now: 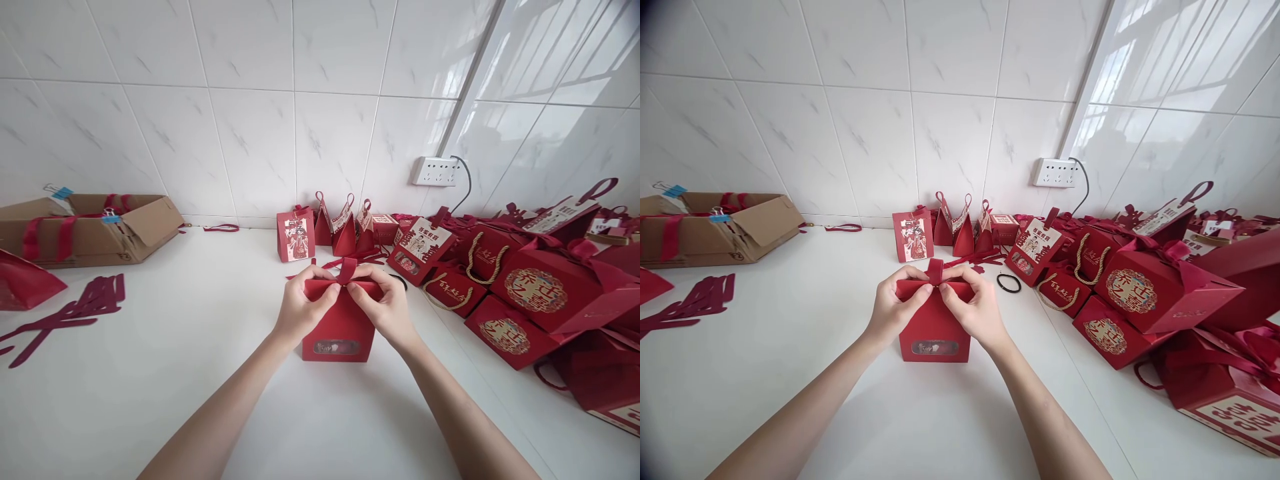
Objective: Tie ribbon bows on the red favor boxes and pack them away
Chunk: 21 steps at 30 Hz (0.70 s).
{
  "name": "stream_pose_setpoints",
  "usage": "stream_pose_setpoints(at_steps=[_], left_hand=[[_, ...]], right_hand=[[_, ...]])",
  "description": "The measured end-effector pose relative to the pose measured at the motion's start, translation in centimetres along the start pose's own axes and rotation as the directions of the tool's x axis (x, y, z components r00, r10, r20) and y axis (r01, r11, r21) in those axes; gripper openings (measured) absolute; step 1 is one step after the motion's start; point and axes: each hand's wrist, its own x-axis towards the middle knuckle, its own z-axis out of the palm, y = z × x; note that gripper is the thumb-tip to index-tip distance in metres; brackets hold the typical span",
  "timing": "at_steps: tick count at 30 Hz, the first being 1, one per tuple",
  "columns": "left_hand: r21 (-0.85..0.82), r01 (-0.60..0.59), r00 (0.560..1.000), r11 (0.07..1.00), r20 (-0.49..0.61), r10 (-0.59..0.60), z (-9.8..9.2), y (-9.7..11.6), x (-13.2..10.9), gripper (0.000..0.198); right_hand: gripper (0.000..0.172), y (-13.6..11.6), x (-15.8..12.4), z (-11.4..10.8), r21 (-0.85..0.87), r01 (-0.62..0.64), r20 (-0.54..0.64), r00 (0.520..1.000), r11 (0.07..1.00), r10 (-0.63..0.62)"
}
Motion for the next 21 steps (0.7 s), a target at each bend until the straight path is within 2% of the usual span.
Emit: stream_pose_setpoints(at_steps=[21], left_hand=[[0.005,-0.001,1.0,1.0,-0.003,0.001,0.09,0.08,-0.1,0.011]], right_hand=[[0.007,-0.18,0.02,-0.09,-0.008,-0.023,0.014,1.0,1.0,0.023]])
